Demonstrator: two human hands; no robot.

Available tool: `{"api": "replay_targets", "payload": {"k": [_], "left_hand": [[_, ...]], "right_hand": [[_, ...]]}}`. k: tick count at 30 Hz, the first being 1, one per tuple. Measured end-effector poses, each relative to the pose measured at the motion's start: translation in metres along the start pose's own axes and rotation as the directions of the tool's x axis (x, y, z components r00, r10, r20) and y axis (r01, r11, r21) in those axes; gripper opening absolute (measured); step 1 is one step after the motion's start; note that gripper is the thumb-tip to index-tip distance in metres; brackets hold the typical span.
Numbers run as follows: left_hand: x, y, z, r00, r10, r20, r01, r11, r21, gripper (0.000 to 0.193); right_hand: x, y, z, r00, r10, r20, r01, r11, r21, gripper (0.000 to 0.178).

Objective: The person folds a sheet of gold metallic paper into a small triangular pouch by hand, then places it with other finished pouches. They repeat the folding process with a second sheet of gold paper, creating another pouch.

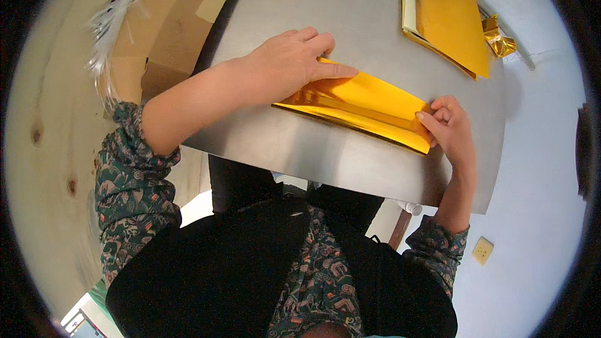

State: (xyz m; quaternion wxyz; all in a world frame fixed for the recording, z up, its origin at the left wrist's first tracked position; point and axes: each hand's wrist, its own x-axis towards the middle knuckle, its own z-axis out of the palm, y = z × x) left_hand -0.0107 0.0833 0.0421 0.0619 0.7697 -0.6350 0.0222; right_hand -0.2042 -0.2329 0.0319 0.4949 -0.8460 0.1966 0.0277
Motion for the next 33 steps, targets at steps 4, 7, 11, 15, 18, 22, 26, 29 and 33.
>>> {"api": "replay_targets", "payload": {"k": [4, 7, 11, 15, 18, 22, 26, 29, 33], "left_hand": [[0.009, -0.004, 0.004, 0.999, 0.046, 0.018, -0.047, 0.996, 0.073, 0.044], [0.018, 0.000, -0.002, 0.997, 0.038, 0.068, -0.041, 0.998, 0.055, 0.034], [0.038, 0.015, -0.010, 0.978, -0.005, 0.210, 0.007, 1.000, -0.012, 0.030], [0.044, 0.032, 0.009, 0.970, -0.101, 0.220, 0.111, 0.993, -0.032, 0.030], [0.030, 0.042, 0.027, 0.985, -0.158, 0.065, 0.164, 0.981, -0.108, 0.039], [0.014, 0.051, 0.049, 0.966, -0.249, -0.061, 0.244, 0.966, -0.088, 0.057], [0.009, 0.052, 0.054, 0.956, -0.290, 0.044, 0.293, 0.951, -0.099, 0.065], [0.011, 0.052, 0.054, 0.952, -0.302, 0.039, 0.305, 0.949, -0.085, 0.069], [0.015, 0.049, 0.061, 0.953, -0.303, 0.023, 0.304, 0.951, -0.049, 0.072]], "right_hand": [[0.012, 0.009, 0.003, 0.999, -0.042, -0.009, 0.042, 0.999, 0.008, 0.027], [0.016, 0.010, 0.000, 1.000, 0.002, 0.002, -0.002, 1.000, 0.009, 0.029], [0.017, 0.008, -0.006, 0.998, 0.042, 0.042, -0.043, 0.999, 0.023, 0.030], [0.022, 0.009, -0.005, 1.000, 0.016, 0.013, -0.016, 1.000, -0.024, 0.030], [0.024, 0.007, -0.003, 1.000, 0.024, -0.008, -0.024, 1.000, -0.016, 0.030], [0.027, 0.005, -0.002, 0.999, 0.040, -0.037, -0.042, 0.996, -0.079, 0.029], [0.030, 0.006, -0.004, 0.999, 0.032, -0.008, -0.032, 0.999, -0.034, 0.028], [0.036, 0.012, -0.006, 1.000, 0.022, -0.006, -0.022, 0.999, -0.028, 0.028], [0.042, 0.010, -0.010, 0.998, 0.054, -0.019, -0.056, 0.995, -0.083, 0.026]]}}
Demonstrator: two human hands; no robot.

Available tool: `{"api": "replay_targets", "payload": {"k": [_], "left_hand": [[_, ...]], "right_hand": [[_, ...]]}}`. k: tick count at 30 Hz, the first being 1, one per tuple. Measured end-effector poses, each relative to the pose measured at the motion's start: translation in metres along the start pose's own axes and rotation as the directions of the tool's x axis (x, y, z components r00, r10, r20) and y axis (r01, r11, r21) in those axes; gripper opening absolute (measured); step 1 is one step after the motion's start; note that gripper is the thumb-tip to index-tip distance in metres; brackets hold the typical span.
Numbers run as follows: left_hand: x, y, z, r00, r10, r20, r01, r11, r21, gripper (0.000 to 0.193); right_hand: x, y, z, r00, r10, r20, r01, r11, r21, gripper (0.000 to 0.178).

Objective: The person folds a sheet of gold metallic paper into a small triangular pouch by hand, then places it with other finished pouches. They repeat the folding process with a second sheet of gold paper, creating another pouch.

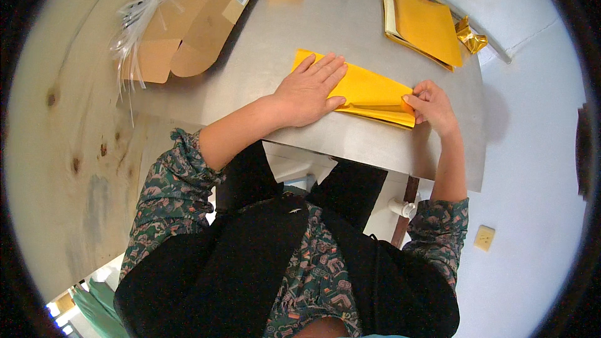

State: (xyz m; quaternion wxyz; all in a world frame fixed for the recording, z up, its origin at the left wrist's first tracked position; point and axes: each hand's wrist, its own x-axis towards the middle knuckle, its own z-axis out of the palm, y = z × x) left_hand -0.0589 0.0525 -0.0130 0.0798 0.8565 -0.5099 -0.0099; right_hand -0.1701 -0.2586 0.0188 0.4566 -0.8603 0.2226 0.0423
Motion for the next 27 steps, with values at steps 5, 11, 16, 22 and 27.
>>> {"api": "replay_targets", "payload": {"k": [5, 11, 16, 22, 27], "left_hand": [[0.002, -0.006, 0.011, 0.991, 0.029, -0.127, -0.036, 0.998, -0.053, 0.070], [0.007, -0.004, -0.005, 1.000, 0.005, -0.025, -0.008, 0.993, -0.121, 0.069], [0.009, -0.002, -0.023, 0.992, 0.000, 0.126, 0.022, 0.985, -0.172, 0.067], [0.009, -0.012, -0.008, 0.999, 0.051, -0.014, -0.052, 0.994, -0.092, 0.069], [0.015, -0.016, 0.005, 0.997, 0.059, -0.044, -0.061, 0.998, -0.036, 0.070]], "right_hand": [[-0.025, -0.051, 0.005, 0.880, -0.298, -0.371, 0.188, 0.934, -0.303, 0.023], [-0.043, -0.122, 0.105, 0.725, -0.664, -0.181, 0.576, 0.729, -0.369, 0.041], [-0.005, -0.133, 0.174, 0.851, -0.501, -0.157, 0.401, 0.813, -0.422, 0.070], [-0.001, -0.110, 0.187, 0.875, -0.427, -0.230, 0.325, 0.869, -0.374, 0.082], [-0.005, -0.097, 0.176, 0.880, -0.427, -0.206, 0.341, 0.872, -0.351, 0.085]]}}
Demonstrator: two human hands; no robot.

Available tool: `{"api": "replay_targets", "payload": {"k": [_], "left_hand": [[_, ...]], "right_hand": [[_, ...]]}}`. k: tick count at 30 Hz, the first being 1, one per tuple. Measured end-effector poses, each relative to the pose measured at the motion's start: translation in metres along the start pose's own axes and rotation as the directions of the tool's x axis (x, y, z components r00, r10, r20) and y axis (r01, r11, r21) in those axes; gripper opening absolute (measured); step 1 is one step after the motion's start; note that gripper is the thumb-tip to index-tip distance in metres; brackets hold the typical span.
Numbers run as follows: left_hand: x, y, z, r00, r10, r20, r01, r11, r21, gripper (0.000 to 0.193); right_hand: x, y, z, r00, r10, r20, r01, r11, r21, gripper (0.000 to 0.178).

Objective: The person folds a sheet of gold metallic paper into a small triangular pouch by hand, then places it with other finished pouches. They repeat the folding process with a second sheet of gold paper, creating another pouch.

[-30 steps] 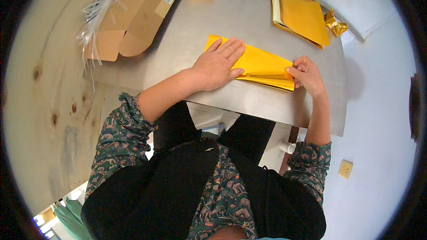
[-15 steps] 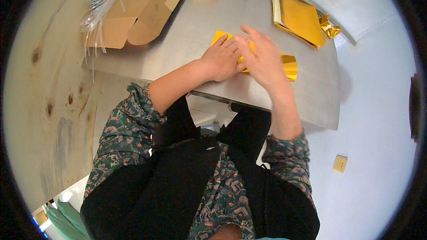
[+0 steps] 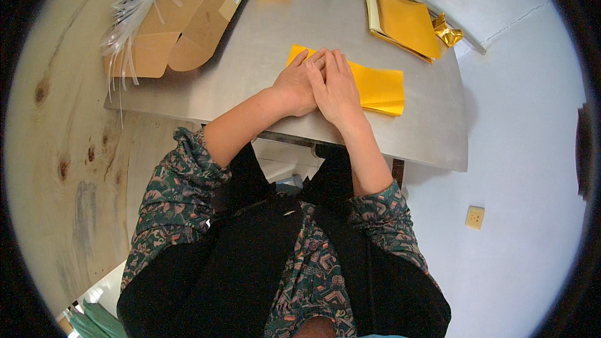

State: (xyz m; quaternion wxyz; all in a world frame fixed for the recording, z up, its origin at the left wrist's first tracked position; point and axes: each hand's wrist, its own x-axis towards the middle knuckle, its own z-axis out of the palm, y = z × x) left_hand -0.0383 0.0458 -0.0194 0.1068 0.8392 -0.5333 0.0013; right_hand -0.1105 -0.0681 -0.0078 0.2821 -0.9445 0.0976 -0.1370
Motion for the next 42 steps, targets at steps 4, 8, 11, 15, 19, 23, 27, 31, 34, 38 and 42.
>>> {"api": "replay_targets", "payload": {"k": [4, 8, 11, 15, 19, 23, 27, 31, 34, 38, 42], "left_hand": [[0.005, 0.002, 0.005, 0.998, -0.060, -0.006, 0.059, 0.997, -0.045, 0.067], [0.009, 0.003, 0.009, 0.998, -0.066, -0.010, 0.066, 0.998, 0.005, 0.069], [0.010, -0.001, 0.010, 0.999, -0.046, -0.023, 0.047, 0.999, 0.022, 0.071], [0.011, -0.003, 0.010, 0.998, -0.050, -0.035, 0.050, 0.999, 0.012, 0.075], [0.013, -0.004, 0.011, 0.998, -0.039, -0.056, 0.039, 0.999, 0.012, 0.076], [0.015, -0.008, 0.014, 0.995, -0.011, -0.102, 0.013, 1.000, 0.024, 0.074], [0.016, -0.013, 0.021, 0.993, -0.005, -0.119, 0.007, 1.000, 0.019, 0.072], [0.021, -0.018, 0.025, 0.994, -0.022, -0.111, 0.022, 1.000, -0.005, 0.069], [0.023, -0.020, 0.026, 0.996, -0.035, -0.084, 0.036, 0.999, 0.010, 0.067], [0.026, -0.018, 0.024, 0.997, -0.033, -0.069, 0.037, 0.997, 0.063, 0.068], [0.028, -0.014, 0.020, 0.997, -0.063, -0.035, 0.066, 0.996, 0.062, 0.084]], "right_hand": [[-0.008, 0.013, -0.006, 1.000, -0.012, 0.015, 0.013, 0.997, -0.082, 0.083], [-0.017, 0.032, -0.016, 0.998, -0.031, 0.047, 0.040, 0.975, -0.218, 0.079], [-0.020, 0.046, -0.024, 0.996, -0.041, 0.075, 0.061, 0.958, -0.280, 0.077], [-0.025, 0.064, -0.037, 0.997, -0.004, 0.073, 0.029, 0.941, -0.336, 0.074], [-0.029, 0.080, -0.052, 0.997, 0.038, 0.067, -0.010, 0.925, -0.380, 0.071], [-0.026, 0.081, -0.056, 0.994, 0.059, 0.087, -0.020, 0.918, -0.395, 0.067], [-0.015, 0.066, -0.046, 0.984, 0.160, 0.082, -0.096, 0.854, -0.512, 0.072], [-0.007, 0.048, -0.025, 0.974, 0.228, -0.003, -0.183, 0.773, -0.608, 0.085], [-0.008, 0.047, -0.019, 0.973, 0.227, -0.039, -0.206, 0.783, -0.587, 0.095], [-0.016, 0.063, -0.032, 0.979, 0.204, -0.009, -0.174, 0.809, -0.561, 0.106], [-0.021, 0.086, -0.058, 0.965, 0.260, 0.042, -0.202, 0.834, -0.513, 0.113]]}}
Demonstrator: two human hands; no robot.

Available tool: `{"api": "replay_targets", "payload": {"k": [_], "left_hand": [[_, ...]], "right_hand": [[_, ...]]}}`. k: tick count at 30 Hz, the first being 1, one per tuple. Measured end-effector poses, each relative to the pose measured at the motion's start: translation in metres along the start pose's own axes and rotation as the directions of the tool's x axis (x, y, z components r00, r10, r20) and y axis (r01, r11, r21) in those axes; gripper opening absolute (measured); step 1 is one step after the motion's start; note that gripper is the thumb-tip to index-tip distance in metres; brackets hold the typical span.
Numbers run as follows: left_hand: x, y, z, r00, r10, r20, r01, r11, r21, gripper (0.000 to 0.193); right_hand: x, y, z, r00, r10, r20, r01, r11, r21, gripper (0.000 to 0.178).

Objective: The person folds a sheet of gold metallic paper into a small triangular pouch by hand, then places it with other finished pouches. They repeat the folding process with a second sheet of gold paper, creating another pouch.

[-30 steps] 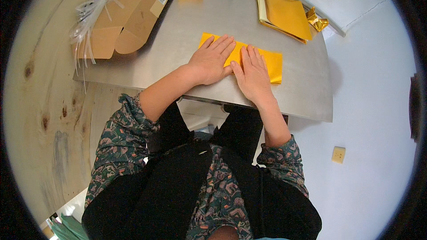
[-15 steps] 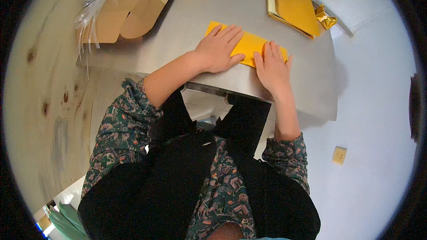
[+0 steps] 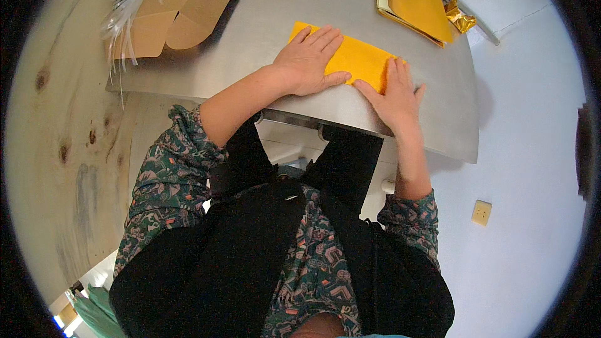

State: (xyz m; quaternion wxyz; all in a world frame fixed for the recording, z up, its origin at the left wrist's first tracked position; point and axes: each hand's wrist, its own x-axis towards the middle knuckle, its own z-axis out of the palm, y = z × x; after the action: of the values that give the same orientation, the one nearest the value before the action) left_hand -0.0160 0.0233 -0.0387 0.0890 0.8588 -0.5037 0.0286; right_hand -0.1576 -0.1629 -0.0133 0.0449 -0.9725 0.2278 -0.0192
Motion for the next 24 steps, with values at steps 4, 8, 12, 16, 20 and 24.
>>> {"api": "replay_targets", "payload": {"k": [4, 8, 12, 16, 20, 24], "left_hand": [[0.002, 0.001, -0.002, 1.000, -0.007, -0.015, 0.007, 1.000, 0.018, 0.096], [0.004, 0.000, -0.001, 1.000, -0.015, -0.022, 0.015, 1.000, -0.009, 0.097], [0.006, -0.001, 0.001, 0.999, -0.018, -0.028, 0.017, 1.000, -0.019, 0.098], [0.007, -0.005, 0.004, 0.998, -0.011, -0.056, 0.010, 1.000, -0.018, 0.098], [0.006, -0.007, 0.005, 0.997, 0.001, -0.072, -0.004, 0.999, -0.036, 0.097], [0.008, -0.006, 0.004, 0.997, 0.001, -0.071, -0.005, 0.999, -0.053, 0.096]], "right_hand": [[0.000, 0.033, -0.004, 0.999, 0.050, -0.017, -0.050, 0.998, 0.041, 0.115], [-0.003, 0.067, 0.003, 0.993, 0.082, -0.085, -0.078, 0.996, 0.045, 0.114], [-0.007, 0.101, 0.005, 0.990, 0.105, -0.097, -0.097, 0.991, 0.088, 0.111], [-0.008, 0.111, -0.012, 0.986, 0.012, -0.167, 0.016, 0.985, 0.169, 0.102], [0.004, 0.079, -0.026, 0.899, -0.265, -0.349, 0.388, 0.853, 0.350, 0.075], [0.032, 0.028, -0.012, 0.837, -0.517, -0.181, 0.546, 0.809, 0.216, 0.057]]}}
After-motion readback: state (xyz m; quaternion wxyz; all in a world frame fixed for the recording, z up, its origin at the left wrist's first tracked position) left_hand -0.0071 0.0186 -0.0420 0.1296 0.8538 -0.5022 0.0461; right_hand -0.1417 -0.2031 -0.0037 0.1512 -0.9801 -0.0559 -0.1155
